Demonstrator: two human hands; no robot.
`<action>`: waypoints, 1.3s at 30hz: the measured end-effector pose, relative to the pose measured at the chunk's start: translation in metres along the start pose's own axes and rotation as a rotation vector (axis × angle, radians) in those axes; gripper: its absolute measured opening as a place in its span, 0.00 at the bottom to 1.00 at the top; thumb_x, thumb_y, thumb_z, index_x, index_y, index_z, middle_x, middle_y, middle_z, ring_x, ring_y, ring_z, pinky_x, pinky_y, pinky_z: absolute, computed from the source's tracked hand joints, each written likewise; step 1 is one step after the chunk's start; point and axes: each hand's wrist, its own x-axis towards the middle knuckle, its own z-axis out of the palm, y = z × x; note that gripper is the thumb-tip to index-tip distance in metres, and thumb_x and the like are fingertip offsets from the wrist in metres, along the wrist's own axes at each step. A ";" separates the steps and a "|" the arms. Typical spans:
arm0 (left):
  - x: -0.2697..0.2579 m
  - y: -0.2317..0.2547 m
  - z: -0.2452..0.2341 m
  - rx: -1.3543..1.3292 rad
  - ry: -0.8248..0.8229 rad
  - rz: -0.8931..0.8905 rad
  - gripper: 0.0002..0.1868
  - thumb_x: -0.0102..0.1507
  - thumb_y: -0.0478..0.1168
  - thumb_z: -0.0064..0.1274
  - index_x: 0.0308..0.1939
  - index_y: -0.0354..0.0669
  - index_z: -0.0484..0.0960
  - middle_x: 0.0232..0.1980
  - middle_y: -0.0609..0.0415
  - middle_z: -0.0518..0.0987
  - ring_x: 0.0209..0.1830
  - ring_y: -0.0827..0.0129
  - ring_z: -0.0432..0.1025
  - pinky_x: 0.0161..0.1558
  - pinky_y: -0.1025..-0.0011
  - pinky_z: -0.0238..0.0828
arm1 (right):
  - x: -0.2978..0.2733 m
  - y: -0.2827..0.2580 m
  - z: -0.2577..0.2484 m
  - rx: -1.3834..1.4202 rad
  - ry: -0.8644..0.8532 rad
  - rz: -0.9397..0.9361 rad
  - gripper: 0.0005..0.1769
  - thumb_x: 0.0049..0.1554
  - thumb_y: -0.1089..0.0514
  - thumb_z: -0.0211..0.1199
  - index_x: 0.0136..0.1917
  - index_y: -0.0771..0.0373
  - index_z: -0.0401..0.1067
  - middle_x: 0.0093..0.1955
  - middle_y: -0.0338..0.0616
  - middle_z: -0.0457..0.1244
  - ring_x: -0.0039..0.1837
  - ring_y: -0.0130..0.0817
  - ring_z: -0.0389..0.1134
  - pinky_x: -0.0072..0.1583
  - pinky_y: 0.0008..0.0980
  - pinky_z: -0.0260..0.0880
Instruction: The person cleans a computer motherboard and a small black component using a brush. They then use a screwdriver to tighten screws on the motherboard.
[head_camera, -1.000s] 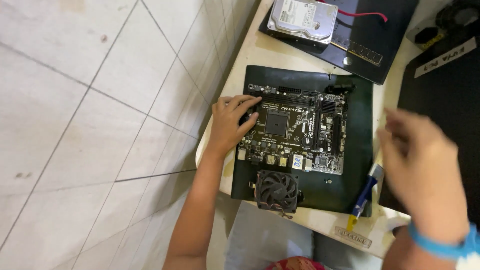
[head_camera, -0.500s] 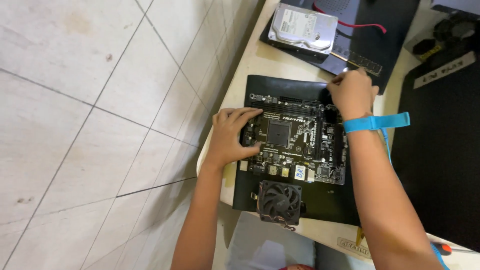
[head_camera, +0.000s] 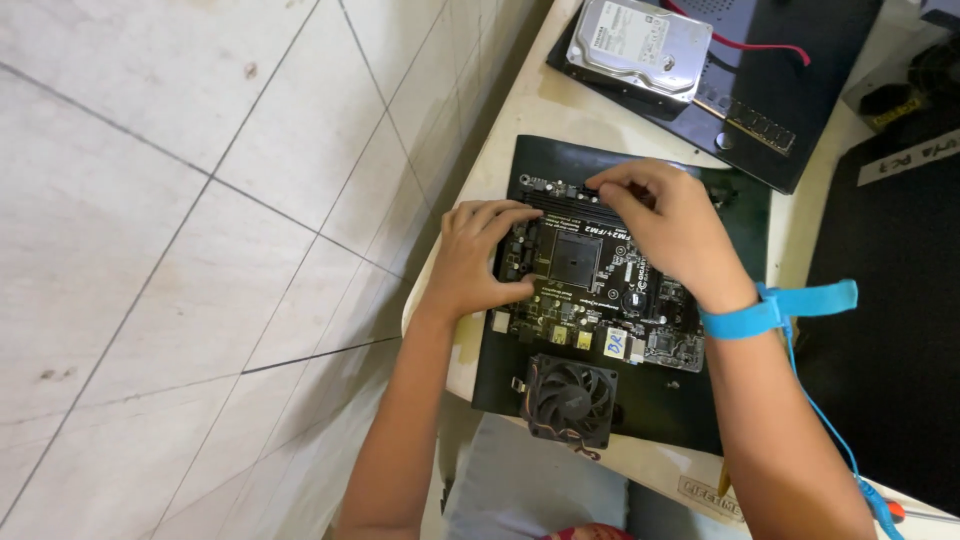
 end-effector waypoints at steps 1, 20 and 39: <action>0.000 0.002 -0.002 0.001 0.001 -0.002 0.40 0.47 0.53 0.60 0.66 0.63 0.77 0.62 0.59 0.75 0.63 0.62 0.63 0.69 0.53 0.49 | 0.000 0.003 0.001 0.001 -0.002 -0.002 0.12 0.63 0.65 0.57 0.55 0.69 0.79 0.45 0.62 0.69 0.49 0.56 0.72 0.52 0.47 0.70; -0.002 -0.004 0.009 0.156 0.034 0.071 0.39 0.46 0.57 0.60 0.64 0.64 0.79 0.58 0.64 0.77 0.63 0.66 0.64 0.69 0.58 0.48 | -0.015 -0.005 0.007 0.048 -0.022 -0.120 0.06 0.60 0.69 0.65 0.51 0.69 0.80 0.44 0.53 0.69 0.47 0.44 0.72 0.47 0.38 0.72; 0.000 -0.002 -0.001 0.042 -0.089 -0.093 0.43 0.46 0.56 0.65 0.67 0.61 0.76 0.64 0.61 0.71 0.66 0.62 0.58 0.71 0.53 0.46 | 0.016 0.005 0.032 -0.033 -0.193 -0.050 0.08 0.58 0.69 0.64 0.50 0.71 0.80 0.46 0.59 0.71 0.51 0.55 0.75 0.51 0.45 0.77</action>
